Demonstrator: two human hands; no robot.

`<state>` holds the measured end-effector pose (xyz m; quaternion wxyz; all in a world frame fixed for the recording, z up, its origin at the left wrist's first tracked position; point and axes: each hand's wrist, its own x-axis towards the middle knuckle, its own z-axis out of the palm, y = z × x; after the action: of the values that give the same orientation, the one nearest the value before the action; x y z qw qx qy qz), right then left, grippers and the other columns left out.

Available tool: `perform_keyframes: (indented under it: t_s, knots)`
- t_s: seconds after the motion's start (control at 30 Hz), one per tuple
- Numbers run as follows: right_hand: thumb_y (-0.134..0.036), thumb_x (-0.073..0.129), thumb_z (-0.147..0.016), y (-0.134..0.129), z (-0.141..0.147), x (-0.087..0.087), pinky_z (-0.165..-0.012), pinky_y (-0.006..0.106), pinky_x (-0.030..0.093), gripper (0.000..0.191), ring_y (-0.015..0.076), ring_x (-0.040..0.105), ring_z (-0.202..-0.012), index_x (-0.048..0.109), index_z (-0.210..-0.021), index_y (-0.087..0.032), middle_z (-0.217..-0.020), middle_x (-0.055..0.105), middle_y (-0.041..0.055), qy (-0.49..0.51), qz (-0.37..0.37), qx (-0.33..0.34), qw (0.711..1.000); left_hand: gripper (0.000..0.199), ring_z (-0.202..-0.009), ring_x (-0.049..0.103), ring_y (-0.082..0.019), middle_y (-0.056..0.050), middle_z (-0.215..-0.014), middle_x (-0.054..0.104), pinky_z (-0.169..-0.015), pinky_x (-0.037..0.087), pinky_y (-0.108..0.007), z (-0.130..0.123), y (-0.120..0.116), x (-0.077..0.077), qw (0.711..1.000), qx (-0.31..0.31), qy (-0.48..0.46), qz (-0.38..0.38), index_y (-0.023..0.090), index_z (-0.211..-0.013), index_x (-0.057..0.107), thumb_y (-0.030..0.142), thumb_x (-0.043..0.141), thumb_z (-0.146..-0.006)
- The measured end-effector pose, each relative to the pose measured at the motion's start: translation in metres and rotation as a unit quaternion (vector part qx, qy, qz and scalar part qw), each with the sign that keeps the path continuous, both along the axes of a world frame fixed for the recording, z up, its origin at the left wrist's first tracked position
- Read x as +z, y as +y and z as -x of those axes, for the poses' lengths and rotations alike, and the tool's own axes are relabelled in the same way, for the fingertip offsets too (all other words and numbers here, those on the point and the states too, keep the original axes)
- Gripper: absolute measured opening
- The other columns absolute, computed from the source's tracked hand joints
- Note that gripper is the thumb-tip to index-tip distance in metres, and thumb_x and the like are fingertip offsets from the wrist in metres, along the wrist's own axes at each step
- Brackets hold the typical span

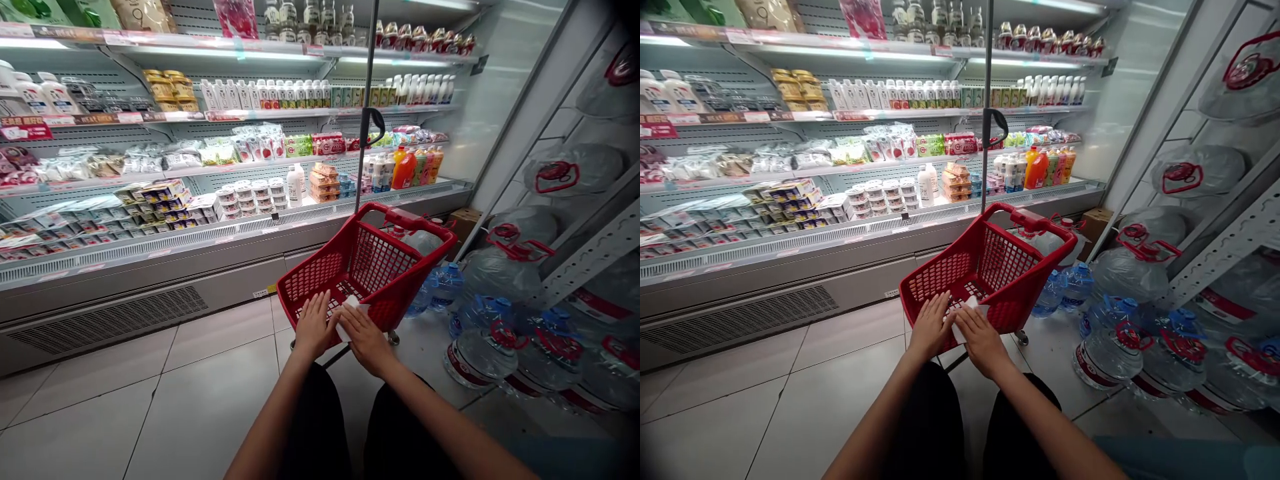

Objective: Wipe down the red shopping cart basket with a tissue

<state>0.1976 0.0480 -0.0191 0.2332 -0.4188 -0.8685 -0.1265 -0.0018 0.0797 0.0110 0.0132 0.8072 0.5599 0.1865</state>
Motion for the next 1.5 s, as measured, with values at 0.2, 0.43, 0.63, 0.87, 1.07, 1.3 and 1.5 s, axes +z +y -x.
perform_keyframes:
  t_s: [0.2,0.43,0.63,0.87,1.07,1.3,1.5]
  knots:
    - [-0.005,0.041,-0.089,0.017,-0.054,0.023,-0.130,0.046,0.021,0.082,0.0182,0.035,-0.154,0.023,-0.166,-0.025,-0.164,0.045,0.0013,-0.031,-0.022,0.002,0.999,0.073,-0.149,0.046,-0.027,-0.012,-0.161,0.047,-0.122,0.036,-0.049,0.016,-0.009,0.002,1.000,0.019,-0.001,0.008,0.019,-0.167,0.021,0.062,0.026,-0.108]
    - [-0.013,0.039,-0.098,0.020,-0.143,0.055,-0.130,0.055,0.018,0.073,0.0255,0.034,-0.155,0.021,-0.167,-0.026,-0.164,0.044,0.0047,0.011,-0.075,-0.173,0.982,0.065,-0.150,0.043,-0.027,-0.008,-0.161,0.047,-0.125,0.031,-0.054,0.040,-0.002,0.008,0.998,0.062,0.020,-0.015,0.027,-0.165,0.028,0.058,0.030,-0.108]
    - [-0.019,0.048,-0.098,0.012,-0.072,0.038,-0.128,0.052,0.024,0.064,0.0273,0.042,-0.149,0.039,-0.161,-0.024,-0.153,0.057,0.0066,0.019,-0.042,-0.106,0.993,0.066,-0.152,0.041,-0.027,-0.008,-0.163,0.044,-0.126,0.030,-0.053,-0.012,-0.007,0.009,0.997,-0.020,0.037,-0.058,0.027,-0.163,0.033,0.060,0.037,-0.106]
    - [-0.011,0.049,-0.096,0.029,-0.072,0.035,-0.126,0.048,0.031,0.047,0.0229,0.061,-0.125,0.063,-0.138,-0.026,-0.131,0.071,0.0046,-0.007,-0.050,-0.036,0.998,0.062,-0.144,0.051,-0.026,-0.009,-0.158,0.052,-0.119,0.042,-0.047,-0.024,-0.012,0.006,0.992,-0.073,0.038,-0.093,0.023,-0.162,0.035,0.053,0.040,-0.107]
    - [-0.009,0.042,-0.096,0.048,-0.172,0.067,-0.123,0.049,0.038,0.047,0.0249,0.060,-0.131,0.063,-0.137,-0.019,-0.133,0.071,0.0095,-0.009,-0.110,-0.090,0.990,0.059,-0.142,0.054,-0.026,-0.008,-0.157,0.054,-0.118,0.043,-0.046,-0.010,-0.012,0.009,0.995,-0.061,0.026,-0.080,0.024,-0.159,0.038,0.054,0.037,-0.108]
    - [-0.005,0.037,-0.093,0.043,-0.234,0.102,-0.121,0.044,0.041,0.063,0.0278,0.054,-0.141,0.050,-0.153,-0.018,-0.153,0.057,0.0111,0.165,-0.184,-0.295,0.923,0.055,-0.141,0.054,-0.026,-0.006,-0.157,0.054,-0.119,0.042,-0.046,-0.003,-0.009,0.013,0.996,-0.054,0.014,-0.067,0.029,-0.159,0.040,0.051,0.040,-0.108]
    - [-0.007,0.035,-0.095,0.037,-0.194,0.085,-0.125,0.050,0.033,0.068,0.0279,0.031,-0.156,0.035,-0.162,-0.017,-0.167,0.038,0.0091,0.100,-0.132,-0.232,0.959,0.054,-0.142,0.053,-0.026,-0.006,-0.158,0.053,-0.120,0.041,-0.046,-0.002,-0.010,0.013,0.997,-0.047,0.021,-0.062,0.028,-0.157,0.042,0.051,0.039,-0.108]
